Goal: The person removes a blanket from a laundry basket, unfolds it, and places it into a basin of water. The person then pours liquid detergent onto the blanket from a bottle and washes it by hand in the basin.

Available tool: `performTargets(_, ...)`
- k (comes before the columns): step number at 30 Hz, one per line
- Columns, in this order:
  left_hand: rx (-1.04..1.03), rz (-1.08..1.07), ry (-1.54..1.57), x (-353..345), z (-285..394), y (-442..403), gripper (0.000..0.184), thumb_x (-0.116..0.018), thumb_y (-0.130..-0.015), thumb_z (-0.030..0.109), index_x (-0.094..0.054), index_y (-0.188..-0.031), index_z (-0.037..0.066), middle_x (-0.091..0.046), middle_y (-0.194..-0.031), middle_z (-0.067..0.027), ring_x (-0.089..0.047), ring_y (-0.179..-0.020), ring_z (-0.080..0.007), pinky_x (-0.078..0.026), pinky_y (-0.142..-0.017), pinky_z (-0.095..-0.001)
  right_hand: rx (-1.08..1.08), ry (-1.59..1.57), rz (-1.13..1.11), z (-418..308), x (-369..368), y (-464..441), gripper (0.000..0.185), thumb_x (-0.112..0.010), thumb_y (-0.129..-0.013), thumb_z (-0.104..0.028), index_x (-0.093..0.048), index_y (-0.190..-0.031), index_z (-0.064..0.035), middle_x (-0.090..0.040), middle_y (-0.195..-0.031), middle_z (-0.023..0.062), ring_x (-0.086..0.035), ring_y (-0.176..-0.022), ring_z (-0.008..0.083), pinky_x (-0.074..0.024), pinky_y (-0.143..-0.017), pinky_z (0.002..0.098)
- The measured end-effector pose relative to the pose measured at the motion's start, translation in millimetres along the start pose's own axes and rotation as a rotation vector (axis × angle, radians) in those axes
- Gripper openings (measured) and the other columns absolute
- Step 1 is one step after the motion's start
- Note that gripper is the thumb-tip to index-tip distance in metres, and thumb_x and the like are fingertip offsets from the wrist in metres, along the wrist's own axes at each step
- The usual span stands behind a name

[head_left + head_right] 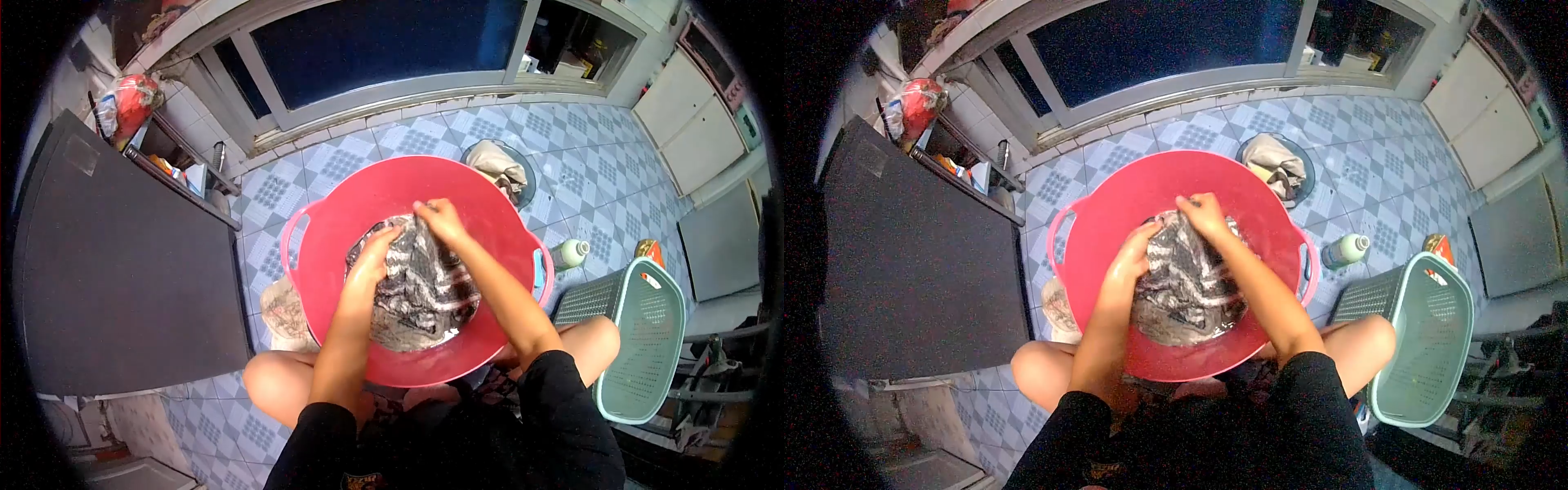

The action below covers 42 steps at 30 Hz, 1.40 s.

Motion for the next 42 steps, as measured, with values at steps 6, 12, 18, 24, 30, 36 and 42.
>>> performTargets(6,-0.245,0.240,-0.358,20.4,29.2,8.4,0.031,-0.067,-0.074,0.012,-0.054,-0.098,-0.001,-0.061,-0.088,-0.0106,-0.058,-0.080,-0.0152,-0.047,-0.072,-0.0273,-0.111,0.550,-0.228,-0.4,10.1,2.4,0.037,-0.065,-0.068,-0.040,-0.064,-0.076,-0.0033,-0.063,-0.075,0.0169,-0.061,-0.072,0.0318,-0.0479,-0.067,0.0386)
performTargets(12,-0.418,0.341,-1.200,45.3,28.9,2.9,0.049,-0.071,-0.058,0.012,-0.055,-0.104,0.009,-0.059,-0.092,-0.0191,-0.057,-0.088,-0.0280,-0.045,-0.078,-0.0353,0.071,1.037,-0.555,42.1,-43.8,52.8,0.045,-0.068,-0.063,-0.046,-0.064,-0.079,-0.0040,-0.061,-0.082,0.0162,-0.060,-0.081,0.0249,-0.0464,-0.070,0.0359)
performTargets(18,-0.466,0.349,-1.309,30.0,33.4,15.3,0.038,-0.066,-0.059,0.012,-0.061,-0.097,0.009,-0.059,-0.089,-0.0192,-0.056,-0.089,-0.0339,-0.043,-0.081,-0.0378,-0.420,-0.444,-0.120,7.1,34.3,16.3,0.008,-0.052,-0.071,-0.010,-0.058,-0.070,-0.0051,-0.051,-0.065,0.0020,-0.046,-0.059,0.0130,-0.0387,-0.058,0.0286)
performTargets(24,-0.533,0.312,-1.286,7.6,62.3,42.1,0.022,-0.065,-0.061,0.013,-0.060,-0.080,0.004,-0.060,-0.083,-0.0180,-0.058,-0.084,-0.0294,-0.044,-0.075,-0.0343,-0.040,0.063,0.095,31.5,69.1,-21.3,0.020,-0.061,-0.069,-0.021,-0.057,-0.076,-0.0020,-0.055,-0.067,0.0051,-0.050,-0.063,0.0137,-0.0414,-0.060,0.0295)
performTargets(30,-0.473,0.103,-0.439,21.5,91.9,52.3,0.005,-0.054,-0.061,0.003,-0.052,-0.058,-0.001,-0.057,-0.105,-0.0191,-0.056,-0.087,-0.0233,-0.044,-0.077,-0.0308,-0.096,0.568,-0.480,11.1,46.2,8.8,0.044,-0.076,-0.061,-0.034,-0.063,-0.088,-0.0011,-0.063,-0.085,0.0117,-0.059,-0.083,0.0203,-0.0442,-0.075,0.0305)
performTargets(36,-0.081,-0.252,0.465,-9.9,30.7,25.4,0.024,-0.050,-0.083,0.024,-0.056,-0.091,0.002,-0.055,-0.108,-0.0236,-0.054,-0.099,-0.0351,-0.041,-0.090,-0.0437,-0.409,-1.098,-0.423,-20.3,-5.2,24.5,0.035,-0.048,-0.073,-0.007,-0.056,-0.107,0.0000,-0.062,-0.094,0.0098,-0.060,-0.079,0.0194,-0.0474,-0.073,0.0305)
performTargets(42,-0.168,0.201,0.021,16.8,-22.7,14.2,0.042,-0.057,-0.080,0.045,-0.051,-0.090,0.005,-0.051,-0.075,-0.0037,-0.048,-0.067,-0.0140,-0.045,-0.064,-0.0282,0.929,0.153,-0.319,-109.7,-59.3,142.9,0.023,-0.059,-0.056,-0.018,-0.056,-0.074,-0.0041,-0.055,-0.076,0.0109,-0.057,-0.075,0.0277,-0.0467,-0.072,0.0371)
Point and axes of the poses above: each hand's wrist, its own y-axis away from the middle knuckle, its own x-axis out of the back of the hand, z = x × y, the point moved 8 cm from there along -y, towards the middle knuckle
